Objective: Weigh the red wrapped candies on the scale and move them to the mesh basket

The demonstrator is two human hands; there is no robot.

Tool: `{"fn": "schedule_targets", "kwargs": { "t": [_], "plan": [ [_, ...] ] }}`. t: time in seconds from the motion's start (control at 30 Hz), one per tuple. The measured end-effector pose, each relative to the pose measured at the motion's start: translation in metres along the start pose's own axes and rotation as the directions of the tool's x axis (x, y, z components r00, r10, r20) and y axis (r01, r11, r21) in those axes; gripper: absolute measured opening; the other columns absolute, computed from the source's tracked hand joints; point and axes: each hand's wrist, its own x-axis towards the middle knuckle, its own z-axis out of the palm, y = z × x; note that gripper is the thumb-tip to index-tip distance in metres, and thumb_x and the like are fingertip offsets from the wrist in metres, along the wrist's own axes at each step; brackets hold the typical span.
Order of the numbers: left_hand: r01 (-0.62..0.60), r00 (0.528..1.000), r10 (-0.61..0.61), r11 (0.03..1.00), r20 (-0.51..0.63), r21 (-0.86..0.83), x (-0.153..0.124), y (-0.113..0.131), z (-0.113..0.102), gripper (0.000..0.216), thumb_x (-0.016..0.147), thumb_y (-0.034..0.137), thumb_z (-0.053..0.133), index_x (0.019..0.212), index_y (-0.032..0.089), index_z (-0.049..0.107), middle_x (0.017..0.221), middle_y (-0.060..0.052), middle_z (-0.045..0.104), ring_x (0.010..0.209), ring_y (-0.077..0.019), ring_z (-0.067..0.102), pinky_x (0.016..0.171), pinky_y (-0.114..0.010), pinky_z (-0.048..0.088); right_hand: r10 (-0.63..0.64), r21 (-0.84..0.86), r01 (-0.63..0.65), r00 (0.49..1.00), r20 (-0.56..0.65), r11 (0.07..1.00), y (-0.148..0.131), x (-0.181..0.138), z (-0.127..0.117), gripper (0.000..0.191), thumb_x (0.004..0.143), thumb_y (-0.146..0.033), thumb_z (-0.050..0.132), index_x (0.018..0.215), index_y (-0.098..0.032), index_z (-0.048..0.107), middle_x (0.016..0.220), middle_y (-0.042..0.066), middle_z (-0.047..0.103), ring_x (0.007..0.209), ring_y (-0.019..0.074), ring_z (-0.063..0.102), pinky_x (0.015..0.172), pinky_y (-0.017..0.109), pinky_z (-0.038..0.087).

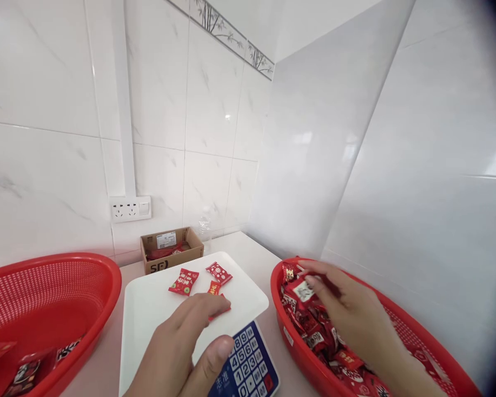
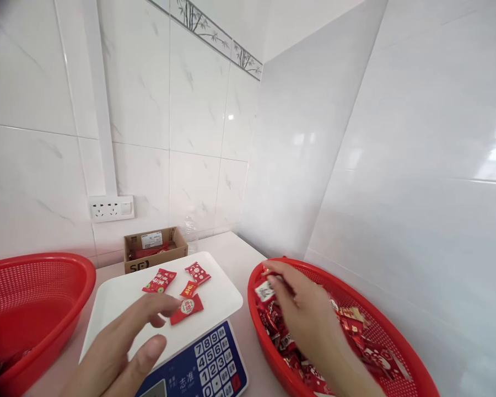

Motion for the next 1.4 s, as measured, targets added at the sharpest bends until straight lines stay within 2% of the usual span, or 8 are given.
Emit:
{"fn": "schedule_targets", "kwargs": {
  "t": [0.13,0.23,0.4,0.6,0.73,0.87,1.17,1.4],
  "plan": [
    [0.199,0.961,-0.151,0.961,0.233,-0.195,0.016,0.003,0.007,0.032,0.09,0.053,0.054,0.098,0.025,0.068,0.089,-0.002,0.073,0.078,-0.02,0.064,0.072,-0.026,0.052,-0.146,0.311,0.145,0.989,-0.022,0.939,-0.055,-0.02,0.043,0.029,0.093,-0.034,0.05,0.108,-0.024,0.073,0.103,0.006,0.078,0.093,0.023,0.074,0.083,0.032,0.059],
    [0.346,0.916,-0.264,0.9,0.301,-0.266,0.02,-0.005,0.007,0.035,0.091,0.053,0.051,0.085,0.021,0.064,0.079,-0.002,0.067,0.074,-0.0192,0.059,0.068,-0.026,0.049,-0.232,0.513,0.192,0.973,0.013,0.836,-0.084,-0.026,0.072,0.028,0.095,-0.032,0.049,0.112,-0.025,0.07,0.105,0.006,0.077,0.095,0.0208,0.072,0.084,0.03,0.057],
    [0.417,0.902,-0.35,0.861,0.254,-0.292,0.028,-0.017,-0.005,0.038,0.091,0.055,0.052,0.081,0.019,0.061,0.074,-0.002,0.06,0.071,-0.018,0.051,0.066,-0.027,0.044,-0.094,0.704,-0.096,0.97,0.225,0.704,-0.11,-0.015,0.084,0.033,0.091,-0.039,0.056,0.119,-0.023,0.06,0.083,0.002,0.073,0.069,0.0166,0.068,0.062,0.027,0.055],
    [0.442,0.894,-0.379,0.838,0.24,-0.319,0.034,-0.022,-0.016,0.04,0.09,0.057,0.052,0.078,0.02,0.059,0.071,0.001,0.057,0.068,-0.0156,0.048,0.065,-0.025,0.041,-0.115,0.767,-0.295,0.896,0.43,0.571,-0.105,0.006,0.097,0.039,0.086,-0.057,0.06,0.099,-0.02,0.055,0.07,-0.003,0.061,0.056,0.0104,0.055,0.05,0.021,0.043],
    [0.434,0.9,-0.395,0.849,0.185,-0.3,0.038,-0.024,-0.017,0.041,0.087,0.055,0.057,0.067,0.02,0.055,0.062,0.003,0.052,0.062,-0.0141,0.046,0.06,-0.024,0.039,-0.198,0.751,-0.283,0.855,0.479,0.596,-0.097,0.011,0.108,0.044,0.09,-0.06,0.053,0.077,-0.018,0.054,0.058,-0.004,0.054,0.051,0.0098,0.051,0.049,0.021,0.039],
    [0.431,0.902,-0.415,0.857,0.118,-0.281,0.038,-0.029,-0.014,0.047,0.09,0.053,0.053,0.058,0.021,0.045,0.057,0.004,0.049,0.058,-0.0134,0.045,0.056,-0.023,0.038,-0.193,0.772,-0.256,0.878,0.437,0.581,-0.093,0.009,0.108,0.044,0.092,-0.058,0.052,0.07,-0.019,0.051,0.054,-0.005,0.051,0.05,0.0093,0.048,0.049,0.021,0.038],
    [0.346,0.938,-0.306,0.797,0.165,-0.494,0.029,-0.021,-0.014,0.042,0.093,0.053,0.053,0.066,0.02,0.057,0.064,0.003,0.057,0.063,-0.0117,0.05,0.06,-0.021,0.042,-0.26,0.822,-0.192,0.889,0.377,0.536,-0.096,0.0,0.091,0.044,0.097,-0.051,0.048,0.066,-0.02,0.054,0.053,-0.004,0.051,0.05,0.0088,0.046,0.049,0.019,0.039],
    [0.397,0.917,-0.331,0.81,0.223,-0.431,0.025,-0.018,-0.016,0.047,0.097,0.053,0.044,0.067,0.02,0.056,0.071,0.0,0.058,0.071,-0.0141,0.054,0.068,-0.024,0.043,-0.2,0.831,-0.194,0.919,0.34,0.521,-0.097,-0.004,0.084,0.043,0.094,-0.05,0.052,0.064,-0.02,0.054,0.051,-0.004,0.052,0.048,0.0097,0.047,0.045,0.019,0.039]
  ]
}}
